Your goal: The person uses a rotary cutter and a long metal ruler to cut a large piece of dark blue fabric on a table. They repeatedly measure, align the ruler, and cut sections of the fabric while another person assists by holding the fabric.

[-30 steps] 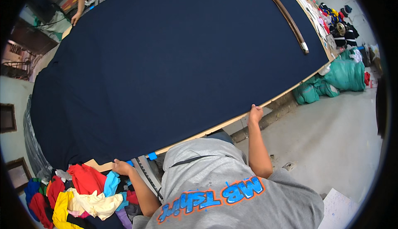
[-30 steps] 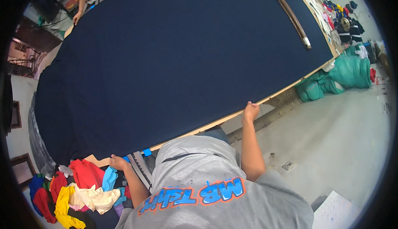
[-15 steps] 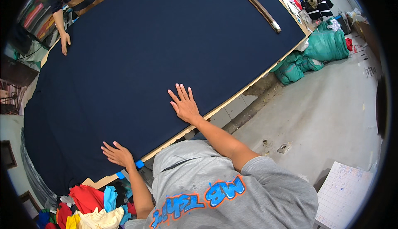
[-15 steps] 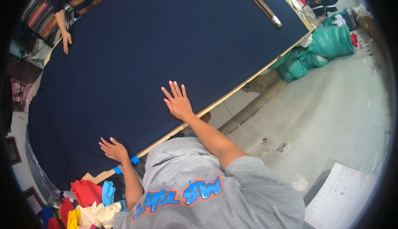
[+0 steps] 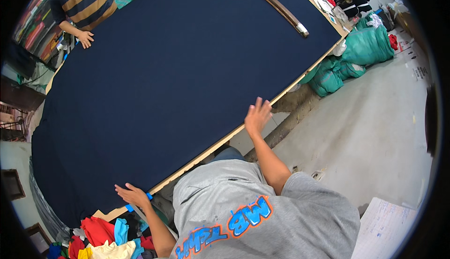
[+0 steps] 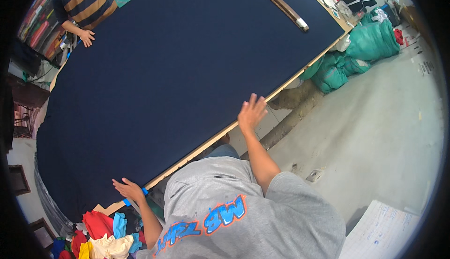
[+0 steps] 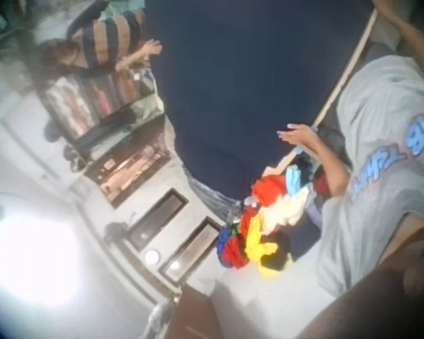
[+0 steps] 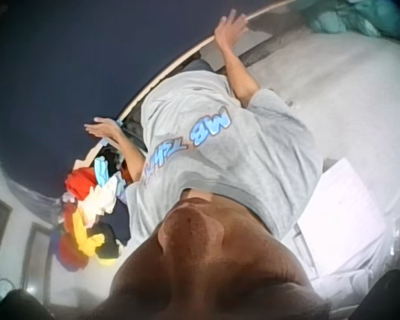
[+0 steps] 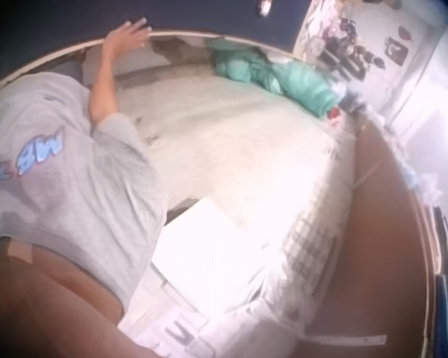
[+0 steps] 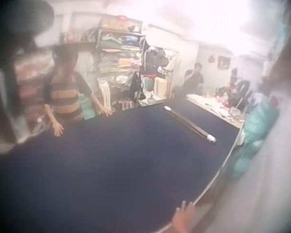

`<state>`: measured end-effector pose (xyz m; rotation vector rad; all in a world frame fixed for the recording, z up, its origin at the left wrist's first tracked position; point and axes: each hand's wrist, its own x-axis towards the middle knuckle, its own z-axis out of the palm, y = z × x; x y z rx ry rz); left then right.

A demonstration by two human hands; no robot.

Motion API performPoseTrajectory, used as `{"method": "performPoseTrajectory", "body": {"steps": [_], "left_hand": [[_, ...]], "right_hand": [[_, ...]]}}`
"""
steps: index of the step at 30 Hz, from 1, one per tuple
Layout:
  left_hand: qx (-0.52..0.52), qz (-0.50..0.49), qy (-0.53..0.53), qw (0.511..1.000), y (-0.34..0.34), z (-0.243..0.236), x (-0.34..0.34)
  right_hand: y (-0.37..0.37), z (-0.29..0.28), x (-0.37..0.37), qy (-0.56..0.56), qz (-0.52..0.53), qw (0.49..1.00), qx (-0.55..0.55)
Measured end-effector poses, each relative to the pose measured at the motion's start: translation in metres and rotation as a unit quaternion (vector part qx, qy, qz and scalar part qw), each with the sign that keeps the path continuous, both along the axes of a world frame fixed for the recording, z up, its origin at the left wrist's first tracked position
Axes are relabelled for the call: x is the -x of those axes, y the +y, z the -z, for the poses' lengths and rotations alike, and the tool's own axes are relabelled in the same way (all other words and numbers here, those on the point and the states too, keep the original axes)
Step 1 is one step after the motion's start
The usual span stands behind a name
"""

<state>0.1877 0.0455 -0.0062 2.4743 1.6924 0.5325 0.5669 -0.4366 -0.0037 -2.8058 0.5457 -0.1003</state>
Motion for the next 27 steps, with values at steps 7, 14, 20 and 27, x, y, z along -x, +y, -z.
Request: {"method": "performPoseTrajectory", "body": {"steps": [7, 14, 20, 27], "left_hand": [[0.061, 0.219, -0.019, 0.974, -0.098, -0.029, -0.138], [0.079, 0.207, 0.087, 0.971, -0.151, -0.013, -0.203], [0.073, 0.193, 0.126, 0.97, -0.153, 0.0, -0.179], [0.077, 0.214, 0.054, 0.972, -0.147, -0.008, -0.173]], "right_hand": [[-0.026, -0.023, -0.071, -0.107, 0.066, 0.991, -0.051], [-0.001, 0.001, -0.155, -0.121, -0.147, 0.982, 0.014], [-0.032, -0.007, -0.136, -0.096, -0.071, 0.991, 0.06], [-0.076, -0.003, -0.098, 0.001, 0.149, 0.989, -0.003]]}}
